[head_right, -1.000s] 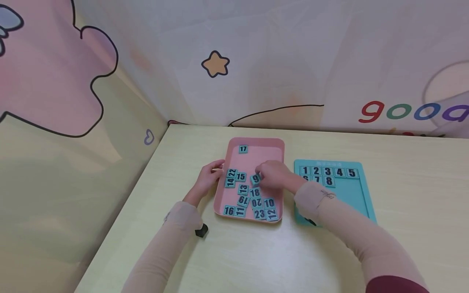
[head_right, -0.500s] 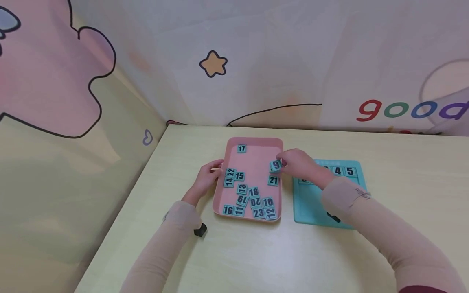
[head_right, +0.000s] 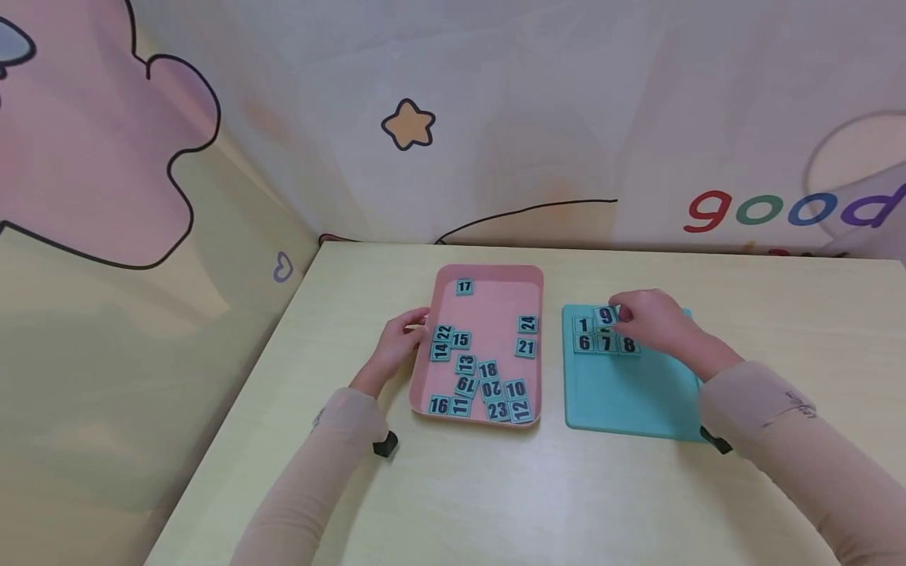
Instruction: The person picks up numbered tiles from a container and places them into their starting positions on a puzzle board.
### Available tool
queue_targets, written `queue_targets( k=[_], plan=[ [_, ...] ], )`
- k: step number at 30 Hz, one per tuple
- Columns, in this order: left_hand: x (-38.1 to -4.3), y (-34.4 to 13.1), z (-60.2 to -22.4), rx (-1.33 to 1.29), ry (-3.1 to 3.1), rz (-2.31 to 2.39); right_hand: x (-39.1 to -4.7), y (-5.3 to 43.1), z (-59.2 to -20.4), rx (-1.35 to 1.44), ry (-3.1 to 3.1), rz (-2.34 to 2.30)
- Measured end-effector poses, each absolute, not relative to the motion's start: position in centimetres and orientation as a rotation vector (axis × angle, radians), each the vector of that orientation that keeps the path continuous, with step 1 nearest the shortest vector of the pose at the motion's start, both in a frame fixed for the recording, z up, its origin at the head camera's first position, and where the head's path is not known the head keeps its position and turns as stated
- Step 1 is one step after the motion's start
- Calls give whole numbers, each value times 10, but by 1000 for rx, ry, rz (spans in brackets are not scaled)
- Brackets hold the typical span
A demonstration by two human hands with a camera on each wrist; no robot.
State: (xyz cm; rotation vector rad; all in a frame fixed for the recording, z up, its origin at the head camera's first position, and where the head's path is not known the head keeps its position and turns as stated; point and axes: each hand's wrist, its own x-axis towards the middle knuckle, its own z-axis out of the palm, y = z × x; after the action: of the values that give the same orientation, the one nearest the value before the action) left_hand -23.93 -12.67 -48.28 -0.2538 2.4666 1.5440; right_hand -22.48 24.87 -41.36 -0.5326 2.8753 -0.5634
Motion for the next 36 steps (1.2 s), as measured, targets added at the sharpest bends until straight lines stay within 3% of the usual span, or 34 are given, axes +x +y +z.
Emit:
queue_targets(
  k=[16, 36],
  plan=[
    [-240, -128, -484, -248, 2485, 1535, -213, 302, -442, -450, 2855, -487],
    [-240, -127, -484, -263, 2471, 1554, -207, 301, -465, -342, 2845, -473]
  ],
)
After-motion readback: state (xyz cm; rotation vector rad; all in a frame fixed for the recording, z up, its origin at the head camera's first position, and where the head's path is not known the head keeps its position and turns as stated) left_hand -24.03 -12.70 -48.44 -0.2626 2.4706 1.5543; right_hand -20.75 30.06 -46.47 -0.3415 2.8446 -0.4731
